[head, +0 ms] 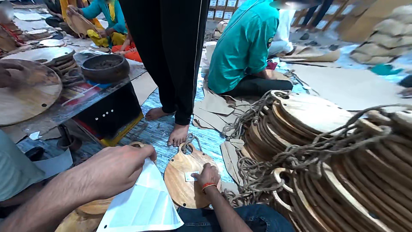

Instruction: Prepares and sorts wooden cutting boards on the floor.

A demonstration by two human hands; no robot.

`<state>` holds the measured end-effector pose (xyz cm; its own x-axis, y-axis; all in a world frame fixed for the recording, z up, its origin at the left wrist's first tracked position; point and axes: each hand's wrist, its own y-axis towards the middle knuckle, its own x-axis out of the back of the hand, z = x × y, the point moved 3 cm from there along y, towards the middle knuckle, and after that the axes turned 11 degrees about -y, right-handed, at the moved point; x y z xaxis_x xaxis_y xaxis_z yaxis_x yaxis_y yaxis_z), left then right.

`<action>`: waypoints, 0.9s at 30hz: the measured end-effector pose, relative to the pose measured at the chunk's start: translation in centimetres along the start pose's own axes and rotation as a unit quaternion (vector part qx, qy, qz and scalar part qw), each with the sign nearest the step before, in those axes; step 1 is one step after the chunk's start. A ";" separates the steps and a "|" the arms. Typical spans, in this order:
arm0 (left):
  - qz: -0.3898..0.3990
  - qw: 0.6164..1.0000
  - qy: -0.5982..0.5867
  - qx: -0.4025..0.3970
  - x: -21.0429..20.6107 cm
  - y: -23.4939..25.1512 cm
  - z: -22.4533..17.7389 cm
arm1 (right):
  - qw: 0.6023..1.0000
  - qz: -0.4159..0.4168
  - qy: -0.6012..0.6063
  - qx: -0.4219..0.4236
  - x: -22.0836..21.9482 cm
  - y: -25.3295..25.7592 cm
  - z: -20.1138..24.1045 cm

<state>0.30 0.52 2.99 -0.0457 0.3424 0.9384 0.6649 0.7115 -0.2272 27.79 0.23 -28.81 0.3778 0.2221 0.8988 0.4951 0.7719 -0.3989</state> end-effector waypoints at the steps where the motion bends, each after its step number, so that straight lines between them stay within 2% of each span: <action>1: 0.002 1.000 -0.002 -0.002 0.0 0.0 0.1 | 1.000 -0.018 -0.002 -0.025 0.4 0.1 -0.8; 4: 0.009 1.000 -0.008 -0.011 -0.2 0.0 0.1 | 0.998 -0.029 -0.014 -0.060 0.7 0.1 -2.2; 9: 0.023 1.000 -0.017 -0.012 -0.5 0.3 0.0 | 0.998 -0.014 -0.044 0.031 -1.1 -1.5 1.2; 12: 0.027 0.999 -0.026 -0.021 -0.7 0.2 0.3 | 0.998 -0.023 -0.042 0.036 -1.8 -0.7 2.0; 16: 0.030 0.999 -0.037 -0.019 -0.6 0.2 0.3 | 0.997 -0.069 -0.009 -0.020 -1.1 1.2 -0.6; 19: 0.047 0.998 -0.041 -0.011 -0.6 0.5 0.0 | 0.996 -0.026 0.006 -0.091 -0.7 1.1 -2.2; 24: 0.061 0.997 -0.046 -0.010 -0.7 0.6 0.0 | 0.993 0.032 -0.020 -0.108 -0.1 -0.9 -2.0; 27: 0.044 0.998 -0.049 -0.018 -0.7 0.5 0.1 | 0.987 0.049 0.042 -0.147 0.6 -0.8 -2.7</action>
<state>0.62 0.68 2.15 -0.0576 0.4613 0.8854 0.6955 0.6547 -0.2959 29.74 -1.84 -28.49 0.4922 0.2270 0.8403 0.6541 0.5406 -0.5291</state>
